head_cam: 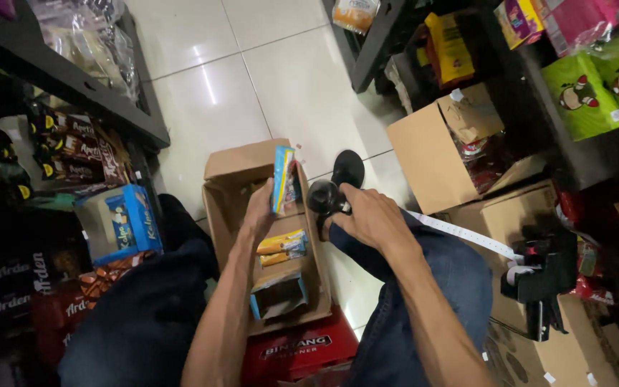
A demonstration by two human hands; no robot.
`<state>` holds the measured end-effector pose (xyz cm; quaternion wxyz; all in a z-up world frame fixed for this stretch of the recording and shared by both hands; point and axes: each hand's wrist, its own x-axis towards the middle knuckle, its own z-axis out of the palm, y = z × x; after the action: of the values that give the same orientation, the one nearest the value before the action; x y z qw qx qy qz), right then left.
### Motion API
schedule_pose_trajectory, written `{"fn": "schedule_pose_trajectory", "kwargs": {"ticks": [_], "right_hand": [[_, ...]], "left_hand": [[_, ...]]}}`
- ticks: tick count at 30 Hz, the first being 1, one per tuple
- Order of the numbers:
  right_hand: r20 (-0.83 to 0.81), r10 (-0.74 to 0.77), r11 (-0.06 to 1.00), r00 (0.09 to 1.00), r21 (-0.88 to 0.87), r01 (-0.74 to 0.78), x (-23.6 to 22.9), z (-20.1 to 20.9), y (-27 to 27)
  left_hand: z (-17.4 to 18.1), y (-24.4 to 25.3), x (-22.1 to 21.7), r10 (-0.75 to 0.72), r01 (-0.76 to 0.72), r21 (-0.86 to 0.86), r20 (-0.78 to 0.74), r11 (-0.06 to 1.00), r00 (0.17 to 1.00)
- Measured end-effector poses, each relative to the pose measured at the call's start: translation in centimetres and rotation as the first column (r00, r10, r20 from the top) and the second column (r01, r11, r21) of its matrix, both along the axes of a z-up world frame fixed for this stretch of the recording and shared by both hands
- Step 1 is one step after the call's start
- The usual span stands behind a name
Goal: The person sits on the floor and repeatedly picks snack packets from a cardboard box, scans each with a handheld barcode scanner, and places them back into the box. The process continues for multiple items without closing the box or moving to another location.
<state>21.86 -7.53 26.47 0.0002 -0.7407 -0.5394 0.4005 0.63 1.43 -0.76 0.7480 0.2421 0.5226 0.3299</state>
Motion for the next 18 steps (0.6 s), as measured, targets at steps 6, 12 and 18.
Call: {"fn": "schedule_pose_trajectory", "kwargs": {"ticks": [6,12,18], "right_hand": [[-0.047,-0.027,0.998,0.999,0.055,0.030,0.3,-0.1,0.0],[-0.033,-0.028,0.999,0.999,0.042,0.029,0.6,-0.9,-0.1],[-0.048,-0.045,0.997,0.998,0.054,0.048,0.5,-0.1,0.1]], "left_hand": [[1.2,0.3,-0.6,-0.261,0.349,0.311,-0.291,0.884,0.920],[3.3,-0.2,0.8,-0.222,0.318,0.372,-0.278,0.872,0.935],[3.0,-0.1,1.6,-0.215,0.275,0.363,-0.199,0.890,0.956]]}}
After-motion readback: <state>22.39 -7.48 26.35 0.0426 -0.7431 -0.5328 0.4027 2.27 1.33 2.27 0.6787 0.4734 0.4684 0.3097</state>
